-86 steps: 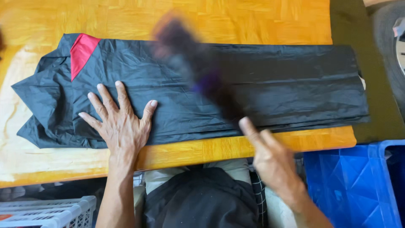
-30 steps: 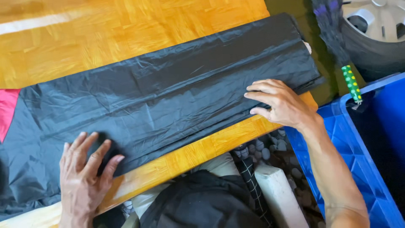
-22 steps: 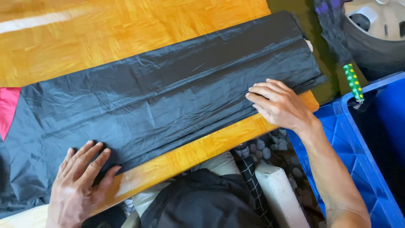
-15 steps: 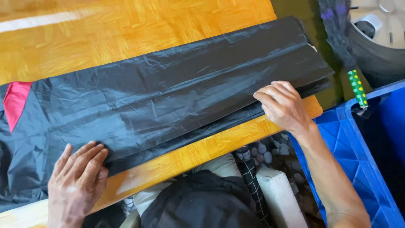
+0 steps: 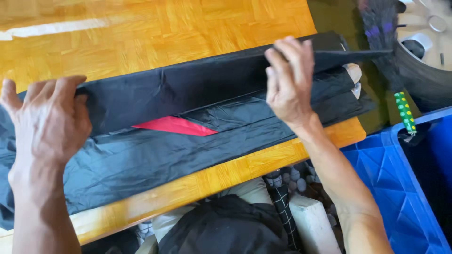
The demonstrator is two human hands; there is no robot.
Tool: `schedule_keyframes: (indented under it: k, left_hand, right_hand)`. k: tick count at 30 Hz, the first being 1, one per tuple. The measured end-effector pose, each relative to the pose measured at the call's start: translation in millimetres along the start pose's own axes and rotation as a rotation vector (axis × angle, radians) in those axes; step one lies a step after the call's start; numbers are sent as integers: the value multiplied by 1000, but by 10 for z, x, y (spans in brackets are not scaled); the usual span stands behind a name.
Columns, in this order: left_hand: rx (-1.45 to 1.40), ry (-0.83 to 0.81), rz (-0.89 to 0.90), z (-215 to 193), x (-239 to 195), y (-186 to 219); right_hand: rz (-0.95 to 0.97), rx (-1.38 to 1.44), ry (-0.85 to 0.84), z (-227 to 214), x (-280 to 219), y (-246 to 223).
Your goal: The person folds a black and red jacket on a wooden table. They smooth the fabric, fold it into a compact rectangle, and place it into a black VISION-branded pouch.
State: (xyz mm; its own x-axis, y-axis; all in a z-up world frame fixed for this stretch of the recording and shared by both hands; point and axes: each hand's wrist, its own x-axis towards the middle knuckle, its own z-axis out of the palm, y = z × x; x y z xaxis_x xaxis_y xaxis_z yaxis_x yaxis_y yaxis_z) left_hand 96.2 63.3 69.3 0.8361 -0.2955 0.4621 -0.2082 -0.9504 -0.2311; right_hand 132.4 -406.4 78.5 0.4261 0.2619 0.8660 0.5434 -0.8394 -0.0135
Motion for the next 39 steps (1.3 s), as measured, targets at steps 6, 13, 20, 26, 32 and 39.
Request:
schedule_keyframes:
  k: [6, 13, 20, 26, 32, 39]
  left_hand:
    - [-289, -108, -34, 554, 422, 19]
    - [-449, -232, 19, 413, 442, 879]
    - [-380, -254, -11, 589, 323, 1025]
    - [-370, -264, -14, 609, 309, 1022]
    - [-365, -245, -17, 638, 291, 1021]
    - [-342, -230, -2, 618, 290, 1029]
  right_hand:
    - [-21, 49, -588, 612, -300, -85]
    - [78, 86, -954, 750, -228, -120]
    - [-5, 140, -1058, 977, -217, -167]
    - [401, 22, -1351, 725, 8, 341]
    - [770, -89, -1295, 406, 93, 826]
    - [926, -162, -1309, 362, 87, 1007]
